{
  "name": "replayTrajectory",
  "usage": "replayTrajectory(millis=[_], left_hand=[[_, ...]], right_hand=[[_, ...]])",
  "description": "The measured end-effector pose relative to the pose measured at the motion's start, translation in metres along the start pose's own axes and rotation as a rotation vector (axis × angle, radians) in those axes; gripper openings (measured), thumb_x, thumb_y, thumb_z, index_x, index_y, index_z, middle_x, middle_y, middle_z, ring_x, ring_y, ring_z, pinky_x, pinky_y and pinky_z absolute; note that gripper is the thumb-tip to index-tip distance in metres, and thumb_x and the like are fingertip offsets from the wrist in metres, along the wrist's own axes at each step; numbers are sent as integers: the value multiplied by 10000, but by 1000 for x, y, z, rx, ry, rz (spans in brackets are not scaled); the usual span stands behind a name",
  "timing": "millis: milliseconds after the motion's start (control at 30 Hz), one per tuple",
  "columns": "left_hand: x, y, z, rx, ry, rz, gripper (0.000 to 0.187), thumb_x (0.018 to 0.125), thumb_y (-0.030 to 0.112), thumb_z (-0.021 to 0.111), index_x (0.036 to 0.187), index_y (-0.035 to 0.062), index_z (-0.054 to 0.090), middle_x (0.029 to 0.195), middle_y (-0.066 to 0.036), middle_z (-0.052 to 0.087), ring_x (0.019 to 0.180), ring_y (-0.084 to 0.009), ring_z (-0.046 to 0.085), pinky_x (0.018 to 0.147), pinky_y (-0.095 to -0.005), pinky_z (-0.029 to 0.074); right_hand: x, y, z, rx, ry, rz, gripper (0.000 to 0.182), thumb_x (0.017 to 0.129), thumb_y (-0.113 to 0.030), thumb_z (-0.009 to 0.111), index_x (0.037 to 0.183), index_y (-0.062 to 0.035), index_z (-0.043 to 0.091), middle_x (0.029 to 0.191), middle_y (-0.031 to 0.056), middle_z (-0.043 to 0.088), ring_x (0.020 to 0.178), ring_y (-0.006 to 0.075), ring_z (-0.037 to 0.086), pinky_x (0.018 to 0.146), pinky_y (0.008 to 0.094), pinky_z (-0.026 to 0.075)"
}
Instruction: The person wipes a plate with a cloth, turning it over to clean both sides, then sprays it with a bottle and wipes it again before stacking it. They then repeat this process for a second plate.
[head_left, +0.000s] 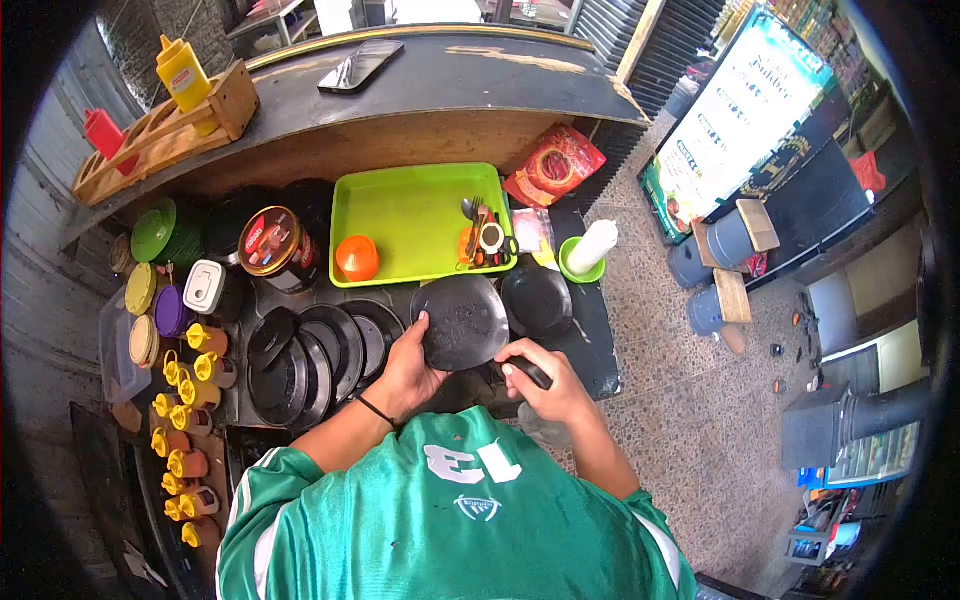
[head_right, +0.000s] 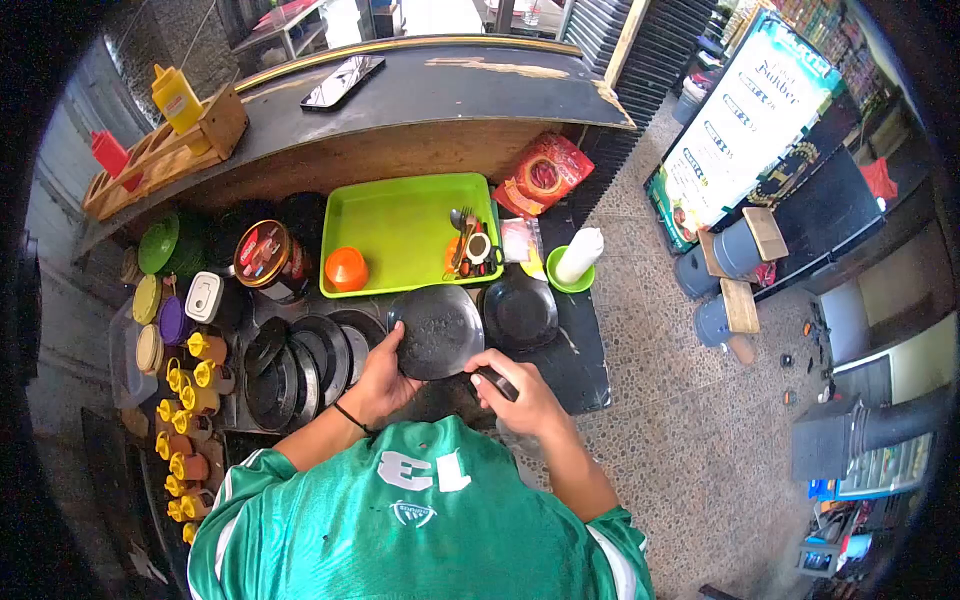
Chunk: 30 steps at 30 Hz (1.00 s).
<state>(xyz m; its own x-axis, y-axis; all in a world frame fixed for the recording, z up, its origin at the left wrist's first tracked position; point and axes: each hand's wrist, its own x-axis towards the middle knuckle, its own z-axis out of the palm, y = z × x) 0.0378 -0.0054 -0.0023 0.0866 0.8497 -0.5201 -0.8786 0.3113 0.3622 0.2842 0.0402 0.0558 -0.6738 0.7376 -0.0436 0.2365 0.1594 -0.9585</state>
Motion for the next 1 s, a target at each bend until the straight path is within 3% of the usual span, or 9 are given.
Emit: replayTrajectory(millis=[167,233,267,333,433,567,633,867,1000], left_hand=[[3,2,-7,-51,53,-13,507,1177,424,428,1502,48,523,1463,-156,661,1304,-335,677,1129,-552,549],[-3,3,-2,22,217,150,409,1161,391,499,1485,145,533,1429,-122,658,1249,-319,695,1104,-584,558],[-1,4,-12,-11,166,173,347,1133,296,588,1463,209,526,1402,-99,649,1213,-312,701,1044,-590,594],[3,2,-20,25,196,231,361,1118,250,615,1464,206,520,1403,-104,650,1217,-313,700,1021,-578,610],[1,6,-18,16,224,297,440,1075,129,674,1474,192,500,1387,-112,659,1211,-310,701,965,-545,646],[9,4,-29,59,151,288,452,1090,157,650,1508,209,486,1387,-102,678,1195,-315,725,948,-553,644],[9,3,-31,72,129,299,438,1096,157,639,1506,210,493,1389,-97,677,1192,-306,724,950,-546,644],[8,6,-26,155,189,333,326,1147,246,544,1469,202,531,1370,-57,676,1219,-265,697,1009,-536,605],[5,8,-29,57,203,283,301,1167,316,489,1437,193,542,1352,-59,675,1221,-269,698,1040,-555,585]], right_hand=[[-2,12,-27,-119,329,-81,246,1029,-83,674,1270,-39,700,906,27,709,730,106,698,711,283,567],[-6,26,-47,-163,515,-43,234,1031,-86,677,1261,-48,706,921,35,708,762,111,701,737,285,563],[-8,36,-56,-207,610,-80,229,1034,-89,676,1256,-45,706,933,42,712,798,119,707,766,291,566],[-11,50,-70,-311,805,-139,220,1044,-96,674,1254,-35,701,978,58,724,914,146,724,862,316,569],[-12,69,-78,-206,938,-188,235,1062,-102,668,1278,-12,687,1146,96,727,1107,193,703,1023,349,537],[-11,102,-73,-268,1018,-271,289,1067,-98,660,1337,5,653,1272,126,714,1221,231,672,1097,371,501],[-11,114,-63,-116,1127,-300,383,1064,-102,664,1426,7,600,1392,150,679,1332,253,623,1153,401,460],[-36,119,-64,-288,969,-339,754,1008,-269,754,1600,57,419,1627,215,473,1506,343,468,1276,469,326],[-41,98,-52,-178,1073,-441,725,1029,-261,699,1593,73,388,1634,235,451,1502,369,459,1269,484,326]])
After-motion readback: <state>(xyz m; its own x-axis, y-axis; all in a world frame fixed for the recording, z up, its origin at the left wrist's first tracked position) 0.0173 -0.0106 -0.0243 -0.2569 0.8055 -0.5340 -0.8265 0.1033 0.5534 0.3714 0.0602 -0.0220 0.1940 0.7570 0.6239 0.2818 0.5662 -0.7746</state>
